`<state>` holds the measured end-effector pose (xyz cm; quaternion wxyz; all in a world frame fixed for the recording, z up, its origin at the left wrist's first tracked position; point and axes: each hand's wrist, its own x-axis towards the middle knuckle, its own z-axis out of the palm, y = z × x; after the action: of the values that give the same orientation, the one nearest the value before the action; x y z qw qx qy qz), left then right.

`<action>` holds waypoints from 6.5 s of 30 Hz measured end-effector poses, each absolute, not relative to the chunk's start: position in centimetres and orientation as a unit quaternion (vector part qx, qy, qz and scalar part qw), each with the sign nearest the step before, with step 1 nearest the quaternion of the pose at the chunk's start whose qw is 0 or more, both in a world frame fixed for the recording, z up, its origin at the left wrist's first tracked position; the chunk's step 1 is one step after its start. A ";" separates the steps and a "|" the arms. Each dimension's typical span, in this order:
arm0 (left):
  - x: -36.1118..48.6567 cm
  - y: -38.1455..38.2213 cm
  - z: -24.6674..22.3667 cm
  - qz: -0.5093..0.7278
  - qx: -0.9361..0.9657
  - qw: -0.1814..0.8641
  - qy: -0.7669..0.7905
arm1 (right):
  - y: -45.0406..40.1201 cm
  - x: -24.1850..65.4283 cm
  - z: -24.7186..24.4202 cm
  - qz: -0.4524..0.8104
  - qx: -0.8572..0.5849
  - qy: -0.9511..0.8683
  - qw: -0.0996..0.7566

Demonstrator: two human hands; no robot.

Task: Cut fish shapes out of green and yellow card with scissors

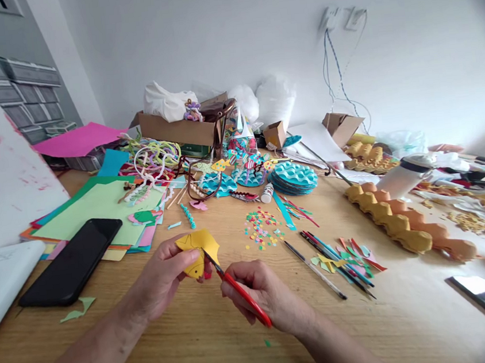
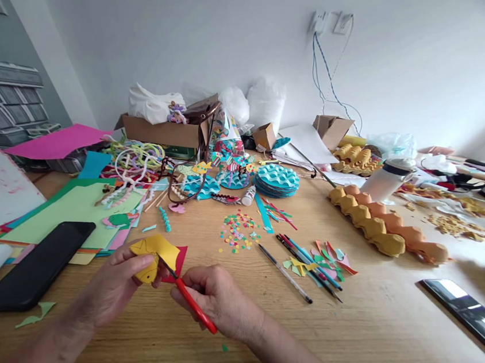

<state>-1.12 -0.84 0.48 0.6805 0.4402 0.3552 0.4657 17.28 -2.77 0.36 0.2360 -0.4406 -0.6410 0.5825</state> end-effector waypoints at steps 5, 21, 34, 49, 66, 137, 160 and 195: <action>-1.2 -0.7 0.4 0.478 0.439 0.666 0.367 | -2.7 17.3 0.2 0.578 -0.444 -0.644 0.233; -0.9 -0.9 1.1 0.493 0.445 0.647 0.374 | -2.6 17.4 0.4 0.607 -0.415 -0.636 0.234; -1.0 -0.9 0.4 0.486 0.455 0.652 0.363 | -2.7 17.4 0.4 0.605 -0.423 -0.634 0.231; -0.9 -0.9 0.3 0.495 0.447 0.653 0.358 | -2.8 17.2 0.8 0.601 -0.417 -0.638 0.242; -1.1 -0.7 0.5 0.484 0.462 0.653 0.356 | -2.5 17.7 0.6 0.595 -0.413 -0.649 0.235; -0.9 -0.7 0.9 0.468 0.410 0.643 0.448 | -2.2 17.8 0.0 0.601 -0.433 -0.634 0.224; -2.4 -0.1 0.8 0.397 0.447 0.685 0.417 | -2.2 18.2 0.1 0.585 -0.417 -0.670 0.186; -2.9 0.0 0.5 0.368 0.445 0.692 0.433 | -2.2 18.4 0.5 0.494 -0.402 -0.751 0.174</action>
<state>-2.89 0.05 0.52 0.6925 0.4452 0.4326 0.3676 18.43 -2.20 0.46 0.1742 -0.4017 -0.7511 0.4940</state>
